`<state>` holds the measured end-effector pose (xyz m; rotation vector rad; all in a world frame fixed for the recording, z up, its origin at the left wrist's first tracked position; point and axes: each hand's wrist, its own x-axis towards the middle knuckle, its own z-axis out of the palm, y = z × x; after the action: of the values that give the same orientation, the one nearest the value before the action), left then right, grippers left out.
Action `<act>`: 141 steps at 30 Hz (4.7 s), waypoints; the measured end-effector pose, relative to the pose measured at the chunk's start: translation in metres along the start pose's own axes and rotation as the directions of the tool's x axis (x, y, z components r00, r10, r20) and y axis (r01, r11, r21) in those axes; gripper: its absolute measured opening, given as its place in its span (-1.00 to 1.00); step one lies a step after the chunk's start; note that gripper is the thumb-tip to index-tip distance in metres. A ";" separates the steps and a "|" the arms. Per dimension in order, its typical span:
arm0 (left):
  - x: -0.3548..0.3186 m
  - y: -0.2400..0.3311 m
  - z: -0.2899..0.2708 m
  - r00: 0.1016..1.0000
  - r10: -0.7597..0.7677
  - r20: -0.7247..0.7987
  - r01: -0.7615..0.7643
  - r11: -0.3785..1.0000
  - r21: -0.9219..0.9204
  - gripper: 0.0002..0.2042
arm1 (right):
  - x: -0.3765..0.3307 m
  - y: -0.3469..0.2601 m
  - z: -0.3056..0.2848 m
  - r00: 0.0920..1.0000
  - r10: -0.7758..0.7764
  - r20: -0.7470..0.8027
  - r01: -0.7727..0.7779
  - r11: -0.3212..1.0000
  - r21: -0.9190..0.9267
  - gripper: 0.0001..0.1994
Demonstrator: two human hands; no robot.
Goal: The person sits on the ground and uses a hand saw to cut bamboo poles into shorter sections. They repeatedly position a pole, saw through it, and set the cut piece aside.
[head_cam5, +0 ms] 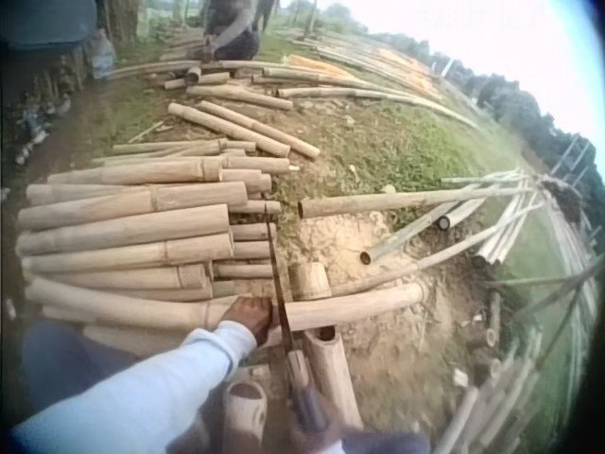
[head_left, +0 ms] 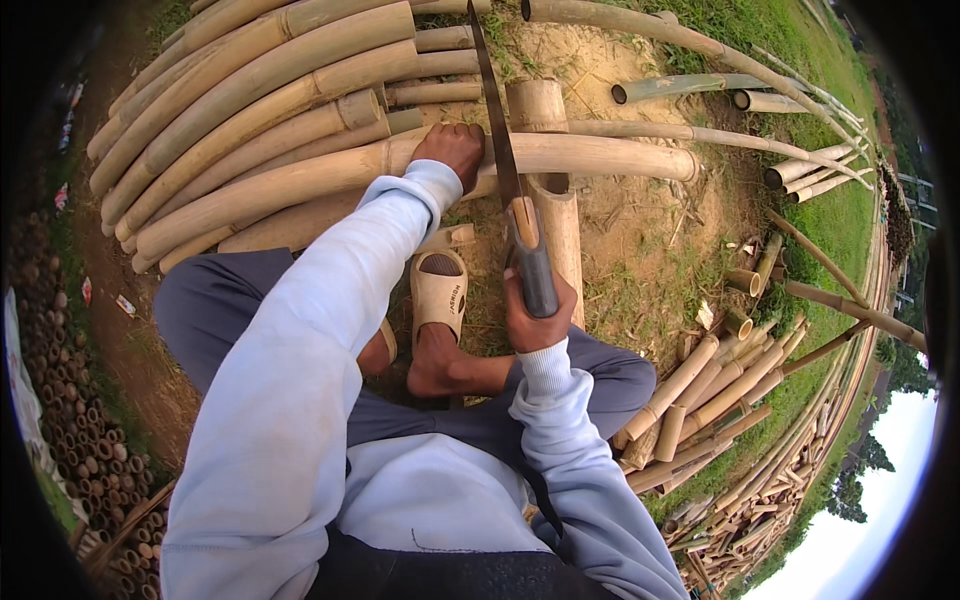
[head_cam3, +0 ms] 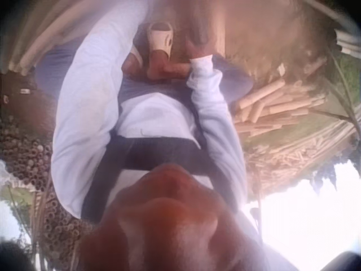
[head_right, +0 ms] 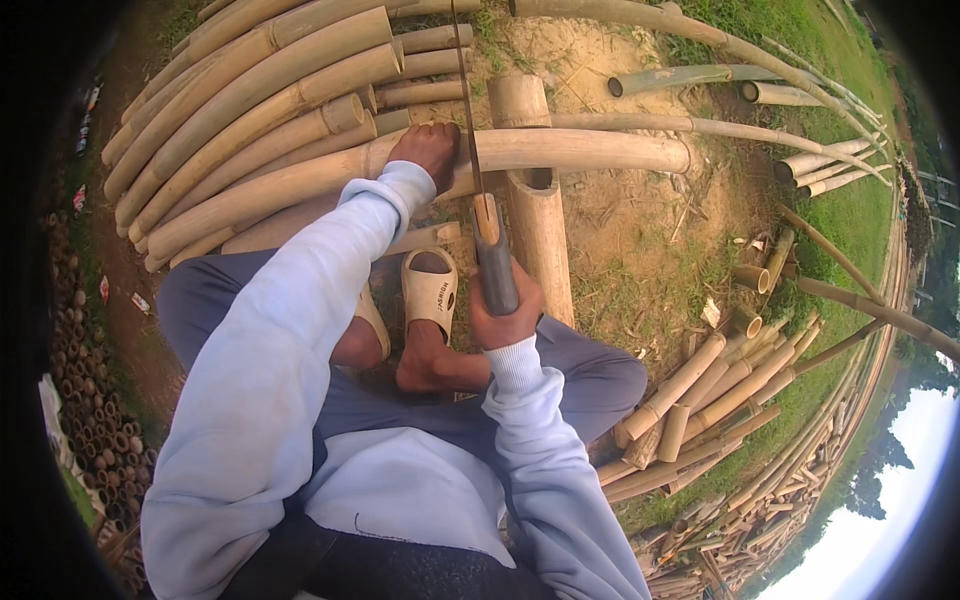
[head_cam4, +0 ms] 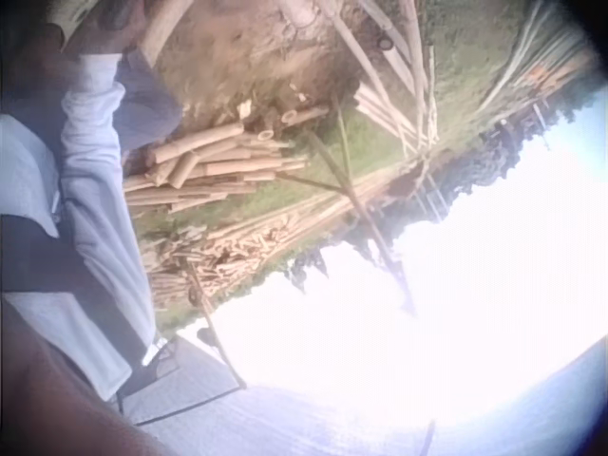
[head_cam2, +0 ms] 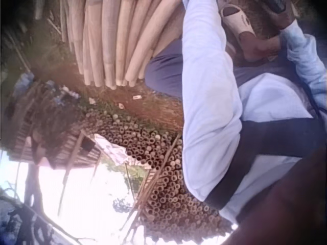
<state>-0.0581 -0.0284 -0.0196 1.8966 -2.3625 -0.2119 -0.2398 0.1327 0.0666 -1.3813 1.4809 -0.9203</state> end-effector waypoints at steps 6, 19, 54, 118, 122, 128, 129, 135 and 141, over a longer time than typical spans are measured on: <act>-0.007 -0.009 0.002 0.999 -0.002 0.037 -0.001 0.997 0.080 -0.60 | 0.023 0.006 0.015 0.998 -0.060 0.001 0.060 0.998 0.032 -0.86; -0.017 -0.014 -0.014 0.997 0.072 0.020 -0.070 0.994 -0.084 -0.39 | 0.016 0.023 0.014 1.000 0.025 -0.002 -0.025 0.996 0.088 -0.85; -0.076 -0.103 -0.027 0.832 -0.534 0.153 0.526 0.846 0.092 -0.50 | -0.020 0.007 -0.002 1.000 -0.016 -0.020 0.017 1.000 0.017 -0.90; -0.081 -0.110 -0.032 0.847 -0.516 0.126 0.522 0.852 -0.023 -0.57 | -0.175 -0.075 -0.073 0.955 0.295 -0.005 -0.285 0.917 -0.280 -0.77; -0.077 -0.109 -0.028 0.837 -0.513 0.190 0.521 0.854 0.008 -0.55 | -0.061 -0.012 -0.034 0.995 0.089 0.037 -0.084 0.990 -0.113 -0.90; -0.074 -0.118 -0.029 0.824 -0.555 0.117 0.558 0.830 0.001 -0.54 | 0.001 0.029 0.024 1.000 -0.018 -0.001 0.018 0.999 0.032 -0.82; -0.069 -0.117 -0.031 0.830 -0.547 0.111 0.552 0.834 -0.015 -0.54 | -0.001 0.040 0.027 1.000 -0.017 -0.011 0.018 0.997 0.071 -0.81; -0.068 -0.114 -0.031 0.842 -0.523 0.134 0.533 0.844 -0.055 -0.55 | -0.010 0.004 0.016 1.000 0.028 -0.012 -0.027 0.997 0.068 -0.79; -0.068 -0.113 -0.033 0.835 -0.527 0.158 0.541 0.839 -0.062 -0.56 | -0.151 -0.050 -0.058 0.976 0.218 0.003 -0.215 0.965 -0.151 -0.76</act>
<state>0.0707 0.0124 -0.0059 2.5146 -1.7756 -0.5113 -0.2799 0.2742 0.1499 -1.2985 1.6763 -0.6668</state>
